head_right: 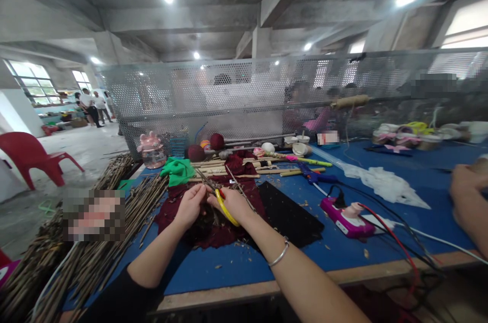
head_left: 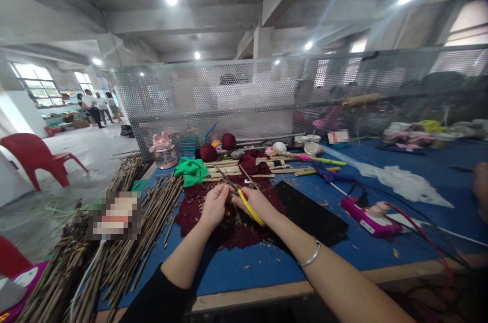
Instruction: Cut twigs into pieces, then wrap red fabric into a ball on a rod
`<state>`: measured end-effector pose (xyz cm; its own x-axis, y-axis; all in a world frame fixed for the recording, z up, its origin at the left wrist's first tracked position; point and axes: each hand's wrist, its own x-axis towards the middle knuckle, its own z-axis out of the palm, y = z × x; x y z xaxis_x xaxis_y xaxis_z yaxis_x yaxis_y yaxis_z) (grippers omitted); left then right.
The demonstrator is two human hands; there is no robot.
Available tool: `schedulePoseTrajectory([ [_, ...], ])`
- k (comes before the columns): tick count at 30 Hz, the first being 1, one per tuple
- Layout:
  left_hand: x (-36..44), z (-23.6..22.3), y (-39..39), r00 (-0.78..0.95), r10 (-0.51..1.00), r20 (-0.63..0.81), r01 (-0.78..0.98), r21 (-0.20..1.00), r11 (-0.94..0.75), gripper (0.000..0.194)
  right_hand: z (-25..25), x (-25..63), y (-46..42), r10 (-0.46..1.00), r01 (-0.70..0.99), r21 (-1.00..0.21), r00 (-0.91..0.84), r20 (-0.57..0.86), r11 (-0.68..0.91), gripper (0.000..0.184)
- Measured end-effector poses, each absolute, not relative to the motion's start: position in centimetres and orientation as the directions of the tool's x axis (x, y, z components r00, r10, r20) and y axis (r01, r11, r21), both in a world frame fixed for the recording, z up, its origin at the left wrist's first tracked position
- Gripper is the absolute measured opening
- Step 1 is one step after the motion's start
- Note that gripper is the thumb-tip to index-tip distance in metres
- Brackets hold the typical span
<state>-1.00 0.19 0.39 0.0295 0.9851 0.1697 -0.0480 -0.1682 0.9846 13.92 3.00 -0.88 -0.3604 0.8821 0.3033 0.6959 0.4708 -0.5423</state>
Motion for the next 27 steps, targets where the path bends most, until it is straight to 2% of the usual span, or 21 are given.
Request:
schedulePoseTrajectory([
  [3, -1.05, 0.39, 0.29, 0.039, 0.989, 0.145, -0.037, 0.989, -0.143, 0.043, -0.64, 14.09, 2.61, 0.885, 0.730, -0.500, -0.368, 0.286, 0.465, 0.038],
  [9, -0.98, 0.33, 0.34, 0.065, 0.985, 0.157, -0.024, 0.988, -0.155, 0.040, -0.58, 13.96, 2.38, 0.887, 0.701, -0.543, -0.367, 0.282, 0.463, 0.039],
  [16, -0.93, 0.53, 0.04, -0.049, 0.981, 0.186, 0.038, 0.982, -0.184, 0.030, -0.31, 13.64, 2.34, 0.920, 0.736, -0.553, -0.283, 0.271, 0.390, 0.038],
  [27, -0.81, 0.62, 0.09, 0.024, 0.974, 0.226, 0.072, 0.971, -0.227, 0.029, -0.63, 14.02, 2.65, 0.899, 0.712, -0.551, -0.307, 0.314, 0.435, 0.041],
])
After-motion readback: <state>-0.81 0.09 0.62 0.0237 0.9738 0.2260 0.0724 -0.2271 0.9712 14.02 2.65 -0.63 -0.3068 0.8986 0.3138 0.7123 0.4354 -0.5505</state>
